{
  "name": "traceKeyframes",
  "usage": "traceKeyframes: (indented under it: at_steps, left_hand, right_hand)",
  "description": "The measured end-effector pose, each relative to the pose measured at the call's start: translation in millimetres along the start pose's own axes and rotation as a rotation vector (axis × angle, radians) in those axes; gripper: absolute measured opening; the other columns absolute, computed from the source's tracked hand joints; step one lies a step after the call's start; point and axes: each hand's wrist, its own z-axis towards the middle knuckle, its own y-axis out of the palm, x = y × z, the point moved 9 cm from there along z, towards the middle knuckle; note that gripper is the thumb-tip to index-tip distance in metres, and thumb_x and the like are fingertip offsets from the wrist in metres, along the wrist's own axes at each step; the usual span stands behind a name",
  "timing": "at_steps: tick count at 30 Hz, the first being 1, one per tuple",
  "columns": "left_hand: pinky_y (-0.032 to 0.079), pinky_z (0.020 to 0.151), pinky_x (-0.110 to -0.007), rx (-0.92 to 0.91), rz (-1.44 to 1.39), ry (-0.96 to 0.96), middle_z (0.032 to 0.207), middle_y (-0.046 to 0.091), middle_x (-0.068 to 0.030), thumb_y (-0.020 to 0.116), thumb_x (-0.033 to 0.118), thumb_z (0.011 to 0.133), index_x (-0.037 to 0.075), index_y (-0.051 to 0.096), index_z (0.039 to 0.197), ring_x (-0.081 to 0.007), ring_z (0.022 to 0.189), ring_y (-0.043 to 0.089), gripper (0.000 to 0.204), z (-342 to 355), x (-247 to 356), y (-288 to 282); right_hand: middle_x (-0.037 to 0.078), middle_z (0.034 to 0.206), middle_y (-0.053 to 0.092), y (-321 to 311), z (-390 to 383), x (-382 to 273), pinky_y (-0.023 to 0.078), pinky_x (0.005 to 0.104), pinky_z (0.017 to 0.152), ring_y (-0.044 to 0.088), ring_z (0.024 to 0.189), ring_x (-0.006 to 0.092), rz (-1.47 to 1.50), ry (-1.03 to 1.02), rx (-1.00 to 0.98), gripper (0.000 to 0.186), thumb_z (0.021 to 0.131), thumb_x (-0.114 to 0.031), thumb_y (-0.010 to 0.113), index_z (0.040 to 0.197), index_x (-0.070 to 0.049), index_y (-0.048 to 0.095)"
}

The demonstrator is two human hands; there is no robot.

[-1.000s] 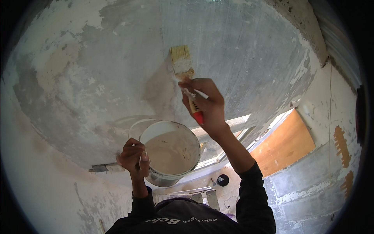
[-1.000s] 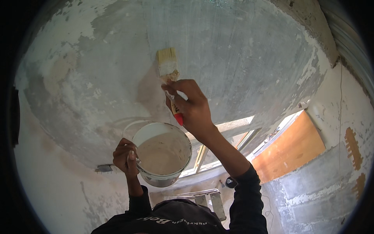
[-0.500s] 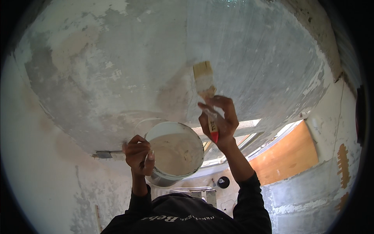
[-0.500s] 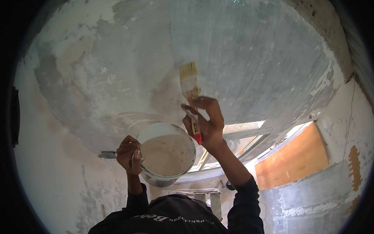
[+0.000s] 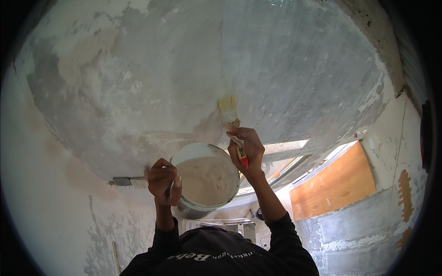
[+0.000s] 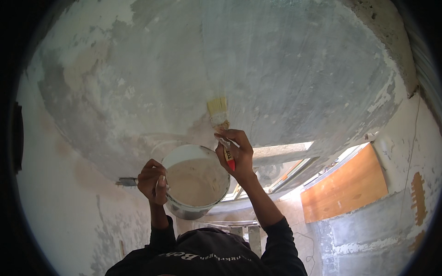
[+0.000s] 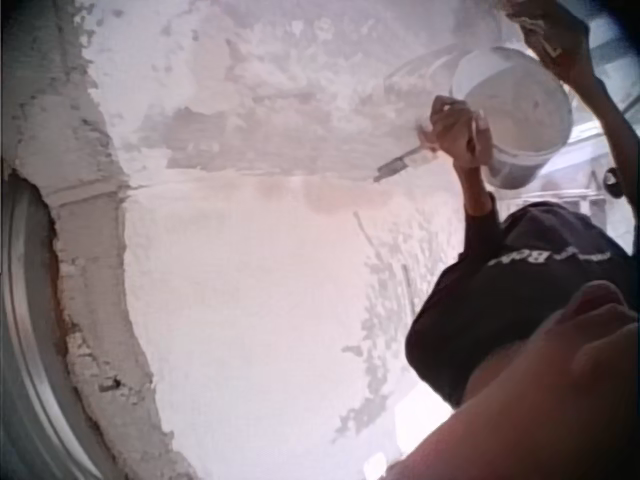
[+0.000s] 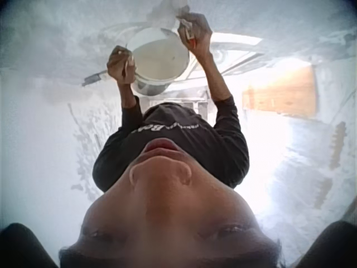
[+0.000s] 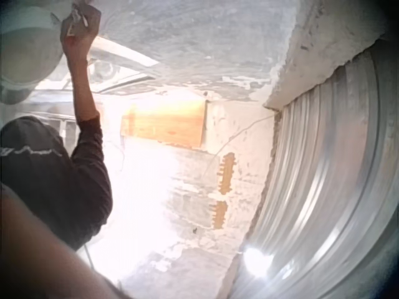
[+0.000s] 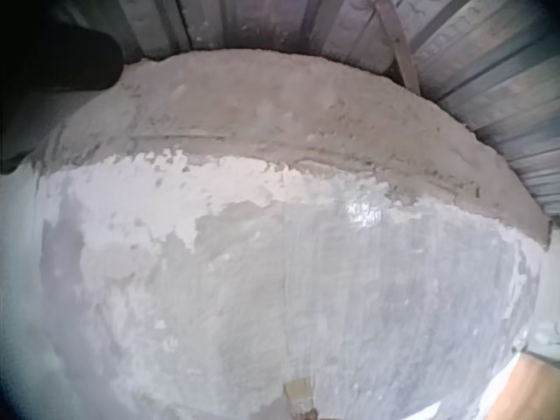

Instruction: The person paints a ceiling using a brush and white paint from a bucket, standing on a ladder and dipping the brush to apply thin layers.

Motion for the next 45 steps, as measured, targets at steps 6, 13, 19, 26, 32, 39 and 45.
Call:
traceKeyframes:
  at_steps: [6,13,19,26,32,39,45]
  left_hand:
    - [0.043,0.055,-0.035,-0.001,-0.006,-0.026,0.049,0.051,-0.0095,0.061,0.017,0.080,-0.002,0.049,0.051,-0.0211,0.043,0.047,0.037,0,0,-1]
    - [0.044,0.056,-0.037,-0.003,-0.063,-0.005,0.055,0.055,-0.0105,0.061,0.016,0.082,-0.003,0.051,0.055,-0.0215,0.049,0.050,0.035,0,3,3]
    - [0.041,0.054,-0.033,0.054,-0.078,0.000,0.044,0.044,-0.0065,0.059,0.010,0.077,0.001,0.048,0.049,-0.0204,0.039,0.044,0.031,3,5,-6]
    - [0.041,0.054,-0.033,0.034,-0.008,-0.021,0.046,0.047,-0.0072,0.060,0.011,0.076,0.001,0.048,0.048,-0.0211,0.041,0.046,0.032,2,4,-14]
    - [0.041,0.054,-0.033,0.046,-0.058,-0.034,0.045,0.046,-0.0069,0.058,0.012,0.075,0.001,0.047,0.047,-0.0208,0.041,0.045,0.033,3,1,-8]
    - [0.039,0.053,-0.032,0.083,-0.085,-0.028,0.044,0.045,-0.0065,0.058,0.011,0.075,0.002,0.045,0.046,-0.0191,0.038,0.042,0.033,1,7,-13]
    - [0.040,0.054,-0.033,0.083,-0.033,-0.033,0.044,0.046,-0.0064,0.058,0.014,0.079,0.001,0.046,0.048,-0.0190,0.039,0.042,0.036,-2,7,-21]
  right_hand:
    - [0.012,0.097,0.064,-18,12,-27,0.055,0.0320,0.073,0.066,0.088,0.0246,0.020,-0.059,0.084,0.029,0.069,0.013,0.066,0.095,0.001,0.071]
    - [0.012,0.102,0.063,-9,72,-42,0.056,0.0312,0.073,0.068,0.088,0.0239,-0.009,-0.215,0.160,0.023,0.074,0.011,0.066,0.095,0.003,0.070]
    - [0.013,0.108,0.062,12,13,0,0.057,0.0292,0.073,0.071,0.089,0.0236,0.050,0.119,0.061,0.020,0.078,0.009,0.065,0.097,0.005,0.069]
    - [0.016,0.104,0.063,-16,-10,-14,0.058,0.0303,0.069,0.071,0.084,0.0235,0.083,0.026,0.165,0.016,0.083,0.006,0.062,0.098,0.006,0.067]
    - [0.015,0.109,0.058,-30,36,-13,0.059,0.0345,0.069,0.069,0.081,0.0281,0.409,0.177,0.494,0.029,0.098,-0.015,0.047,0.104,0.010,0.060]
    - [0.013,0.114,0.056,-7,55,27,0.058,0.0357,0.077,0.066,0.084,0.0262,0.801,0.297,0.595,0.029,0.099,-0.017,0.046,0.107,0.008,0.059]
    - [0.013,0.116,0.053,17,-5,70,0.057,0.0363,0.080,0.062,0.096,0.0248,0.752,0.437,0.632,0.026,0.100,-0.019,0.049,0.104,0.004,0.059]
